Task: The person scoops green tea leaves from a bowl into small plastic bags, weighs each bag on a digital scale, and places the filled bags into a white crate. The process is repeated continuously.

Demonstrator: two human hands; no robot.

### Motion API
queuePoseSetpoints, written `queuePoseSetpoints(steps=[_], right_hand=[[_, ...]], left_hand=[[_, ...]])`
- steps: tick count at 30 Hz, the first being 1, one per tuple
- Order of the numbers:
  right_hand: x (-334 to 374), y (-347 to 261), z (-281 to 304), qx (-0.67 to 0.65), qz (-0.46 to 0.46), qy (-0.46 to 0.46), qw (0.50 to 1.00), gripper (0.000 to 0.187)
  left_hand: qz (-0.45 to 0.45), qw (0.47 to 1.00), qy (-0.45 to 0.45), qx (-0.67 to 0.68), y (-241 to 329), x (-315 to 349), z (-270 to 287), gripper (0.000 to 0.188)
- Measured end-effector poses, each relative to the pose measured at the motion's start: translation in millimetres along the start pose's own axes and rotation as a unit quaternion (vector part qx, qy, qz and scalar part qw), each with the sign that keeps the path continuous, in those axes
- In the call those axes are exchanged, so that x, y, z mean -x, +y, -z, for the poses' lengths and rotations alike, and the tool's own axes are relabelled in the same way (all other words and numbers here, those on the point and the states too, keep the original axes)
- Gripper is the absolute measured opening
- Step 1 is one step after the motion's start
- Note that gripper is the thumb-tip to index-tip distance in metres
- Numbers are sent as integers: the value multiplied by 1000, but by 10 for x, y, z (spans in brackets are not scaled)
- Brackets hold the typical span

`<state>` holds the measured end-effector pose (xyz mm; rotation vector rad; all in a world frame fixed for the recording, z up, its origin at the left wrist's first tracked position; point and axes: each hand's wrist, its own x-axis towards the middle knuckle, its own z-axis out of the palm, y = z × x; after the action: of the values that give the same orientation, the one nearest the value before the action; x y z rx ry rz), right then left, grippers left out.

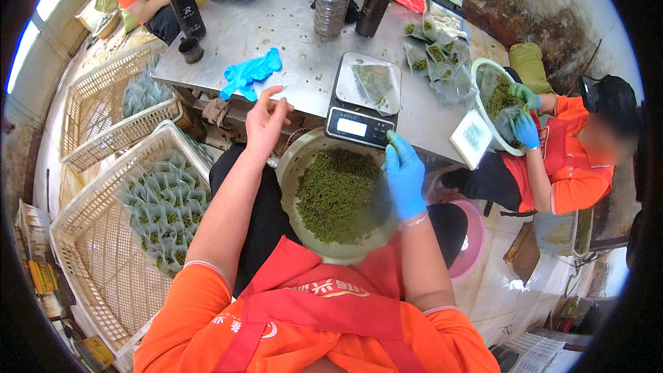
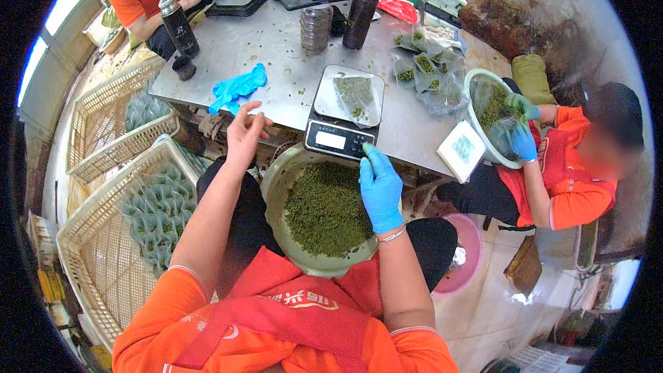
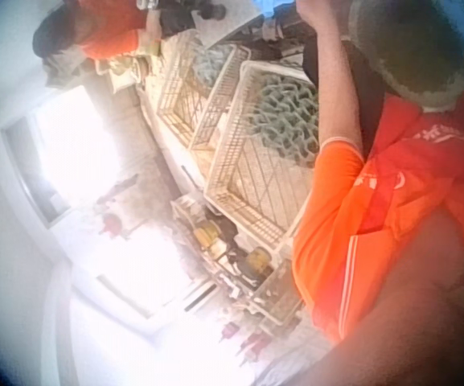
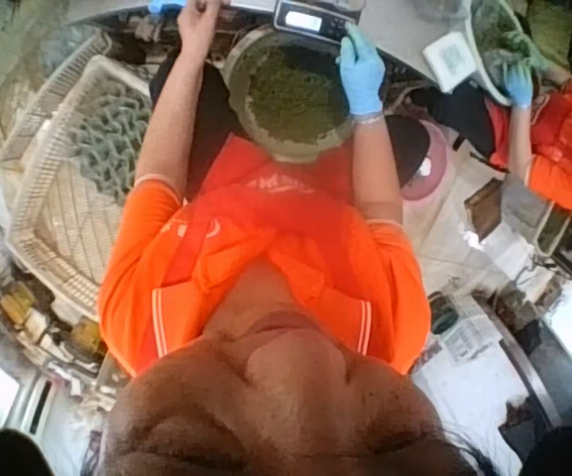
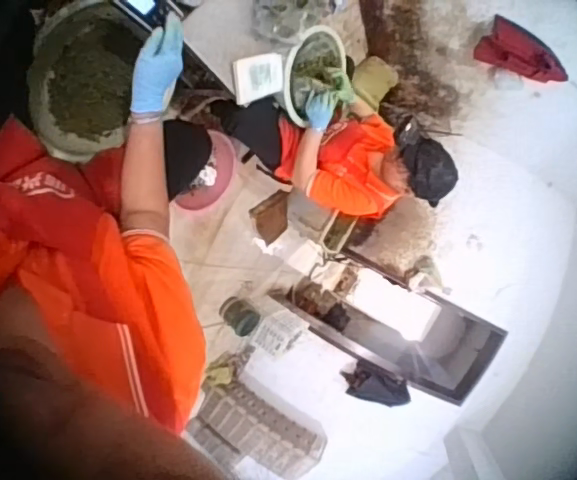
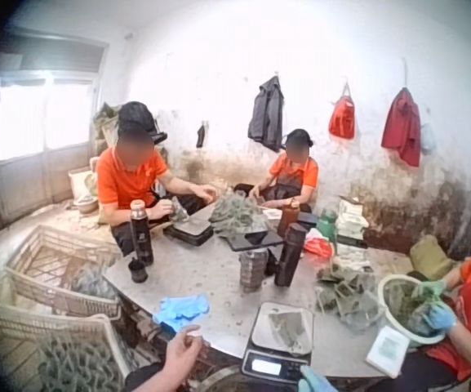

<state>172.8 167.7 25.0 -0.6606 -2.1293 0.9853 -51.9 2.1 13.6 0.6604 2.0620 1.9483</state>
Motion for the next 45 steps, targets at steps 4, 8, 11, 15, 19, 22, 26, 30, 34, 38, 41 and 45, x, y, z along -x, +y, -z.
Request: queuePoseSetpoints(steps=[4,8,11,15,19,22,26,30,34,38,41,45], right_hand=[[-134,15,-77,-34,-42,-11,998,32],[-395,79,-196,154,62,-32,986,36],[-665,79,-303,282,79,-65,954,32],[-927,-164,-336,349,132,-78,924,20],[-788,-845,-349,364,170,-228,887,21],[-521,-1048,-473,269,293,-204,895,14],[-472,-736,-781,260,263,-187,910,12],[-561,-799,-899,331,196,-307,871,21],[-425,-941,-785,280,212,-244,904,26],[-497,-624,-908,250,175,-300,904,25],[-628,-711,-569,23,192,-328,925,29],[-1083,-501,-87,-263,-149,-181,936,39]], left_hand=[[5,999,6,53,-87,41,-21,34],[9,998,-59,-18,-87,239,-150,33],[-31,992,-68,-106,-174,236,-222,29],[-122,958,-43,-255,-40,269,-293,30],[-306,881,75,-354,64,145,-337,47],[-204,893,10,-400,-79,163,-275,45],[-165,909,-22,-381,-185,273,-272,50],[-195,911,6,-362,-85,293,-255,56],[-167,897,-49,-406,-1,276,-231,63],[-246,888,-51,-386,64,257,-261,56],[-160,916,-41,-366,63,277,-244,52],[11,961,-17,-275,60,220,-218,47]])
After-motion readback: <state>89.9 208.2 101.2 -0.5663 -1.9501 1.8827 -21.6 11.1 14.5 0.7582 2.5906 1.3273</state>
